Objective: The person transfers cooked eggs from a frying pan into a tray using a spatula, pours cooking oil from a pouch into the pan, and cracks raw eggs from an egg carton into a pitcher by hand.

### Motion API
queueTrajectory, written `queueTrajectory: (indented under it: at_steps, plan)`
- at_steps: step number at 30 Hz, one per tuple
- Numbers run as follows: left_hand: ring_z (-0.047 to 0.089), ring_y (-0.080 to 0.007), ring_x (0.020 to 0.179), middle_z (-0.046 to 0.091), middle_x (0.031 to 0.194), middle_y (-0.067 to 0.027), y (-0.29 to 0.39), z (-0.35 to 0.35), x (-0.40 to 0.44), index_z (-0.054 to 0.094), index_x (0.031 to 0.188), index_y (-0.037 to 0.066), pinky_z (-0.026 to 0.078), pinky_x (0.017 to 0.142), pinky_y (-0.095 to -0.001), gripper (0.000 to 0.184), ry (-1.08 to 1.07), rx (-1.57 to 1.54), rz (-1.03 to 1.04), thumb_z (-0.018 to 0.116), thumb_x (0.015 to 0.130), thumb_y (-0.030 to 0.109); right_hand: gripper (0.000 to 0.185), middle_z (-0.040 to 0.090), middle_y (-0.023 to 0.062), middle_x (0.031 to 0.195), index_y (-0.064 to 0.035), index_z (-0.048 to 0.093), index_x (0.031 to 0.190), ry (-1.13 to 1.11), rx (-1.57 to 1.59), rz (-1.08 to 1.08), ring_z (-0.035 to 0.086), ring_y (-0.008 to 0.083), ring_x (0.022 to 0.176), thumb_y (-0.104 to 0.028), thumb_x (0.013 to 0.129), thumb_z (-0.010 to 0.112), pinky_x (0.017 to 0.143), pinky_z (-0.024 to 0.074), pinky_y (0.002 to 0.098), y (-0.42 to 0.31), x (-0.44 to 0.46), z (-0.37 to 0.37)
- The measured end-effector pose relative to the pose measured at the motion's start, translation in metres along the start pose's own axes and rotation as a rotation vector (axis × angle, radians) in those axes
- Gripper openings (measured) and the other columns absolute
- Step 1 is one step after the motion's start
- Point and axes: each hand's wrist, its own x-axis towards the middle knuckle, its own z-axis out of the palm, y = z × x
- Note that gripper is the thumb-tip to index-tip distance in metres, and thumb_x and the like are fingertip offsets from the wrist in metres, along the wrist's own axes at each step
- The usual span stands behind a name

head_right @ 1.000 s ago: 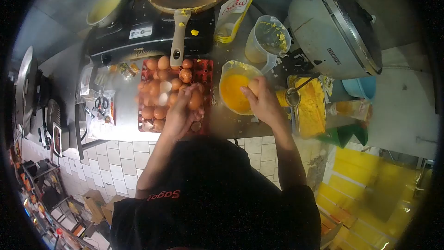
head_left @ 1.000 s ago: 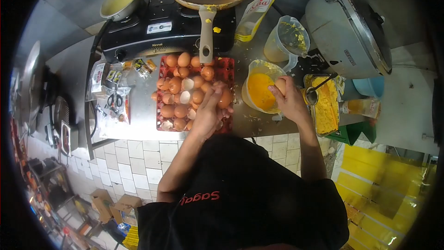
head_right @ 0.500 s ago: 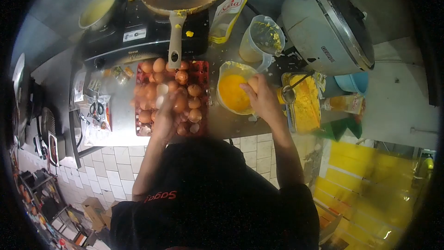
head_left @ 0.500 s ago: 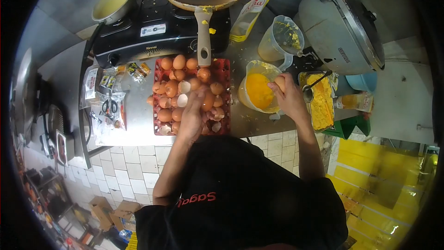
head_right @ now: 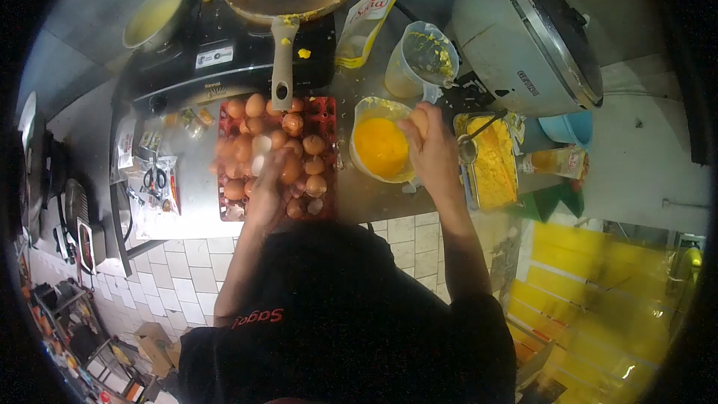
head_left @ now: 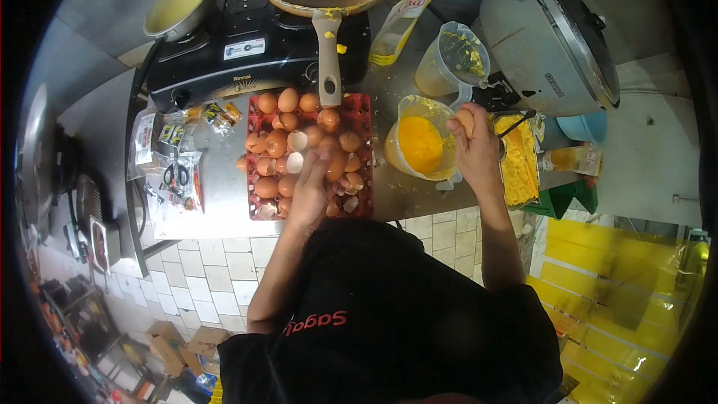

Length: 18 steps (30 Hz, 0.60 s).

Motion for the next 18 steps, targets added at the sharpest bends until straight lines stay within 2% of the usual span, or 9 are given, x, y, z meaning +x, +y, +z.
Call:
queueTrajectory:
  at_steps: [2,5,8,11,14,17,18]
  plan:
    - [0.058,-0.0155,0.077,0.058,0.103,-0.0071,0.000,-0.002,0.002,0.045,0.131,0.008,0.045,0.067,-0.0267,0.035,0.007,0.012,0.026,0.043,0.105,0.031,0.038,0.066,0.0232,0.096,-0.0076,0.052,0.118,0.043,0.023,-0.015,0.063,0.0456,0.090,-0.032,0.092,0.067,0.072,0.0505,0.0478,-0.001,-0.001,0.000]
    - [0.058,-0.0152,0.076,0.058,0.104,-0.0082,0.000,-0.008,-0.003,0.044,0.132,0.005,0.046,0.066,-0.0269,0.037,0.041,0.037,0.045,0.043,0.105,0.031,0.038,0.066,0.0238,0.097,-0.0070,0.053,0.117,-0.051,-0.014,-0.017,0.062,0.0474,0.089,-0.031,0.092,0.068,0.072,0.0506,0.0471,0.014,-0.001,0.006]
    - [0.059,-0.0137,0.074,0.057,0.106,-0.0088,0.001,-0.011,-0.002,0.044,0.133,0.005,0.047,0.064,-0.0257,0.039,0.065,0.025,0.051,0.043,0.105,0.033,0.038,0.067,0.0214,0.095,-0.0054,0.054,0.118,-0.075,0.076,0.045,0.067,0.0389,0.084,-0.031,0.093,0.067,0.068,0.0526,0.0414,0.021,-0.002,0.006]
    - [0.059,-0.0139,0.074,0.058,0.107,-0.0091,0.006,-0.013,-0.006,0.045,0.133,0.004,0.047,0.064,-0.0256,0.040,0.091,0.019,0.048,0.044,0.105,0.032,0.041,0.068,0.0146,0.099,-0.0054,0.052,0.124,-0.270,0.262,0.376,0.070,0.0247,0.080,-0.031,0.095,0.066,0.064,0.0545,0.0333,0.014,0.002,0.000]
    - [0.059,-0.0139,0.074,0.059,0.107,-0.0091,0.007,-0.019,-0.007,0.045,0.133,0.004,0.047,0.064,-0.0253,0.040,0.108,-0.004,0.068,0.044,0.105,0.032,0.042,0.066,0.0088,0.112,-0.0072,0.051,0.130,-0.335,0.652,0.419,0.066,0.0123,0.079,-0.031,0.098,0.062,0.062,0.0532,0.0233,0.010,0.001,0.010]
    - [0.059,-0.0139,0.074,0.059,0.106,-0.0086,0.009,-0.028,-0.009,0.046,0.132,0.004,0.047,0.064,-0.0253,0.039,0.122,-0.041,0.088,0.044,0.105,0.032,0.044,0.064,0.0099,0.116,-0.0071,0.049,0.133,-0.437,0.836,0.438,0.066,0.0143,0.080,-0.031,0.098,0.061,0.063,0.0543,0.0242,-0.013,0.011,0.026]
    - [0.059,-0.0137,0.074,0.059,0.106,-0.0082,0.008,-0.033,-0.008,0.046,0.132,0.005,0.047,0.064,-0.0253,0.039,0.125,-0.073,0.097,0.045,0.104,0.032,0.046,0.065,0.0104,0.116,-0.0063,0.048,0.134,-0.530,0.774,0.374,0.067,0.0163,0.082,-0.031,0.098,0.062,0.065,0.0551,0.0262,-0.027,0.012,0.036]
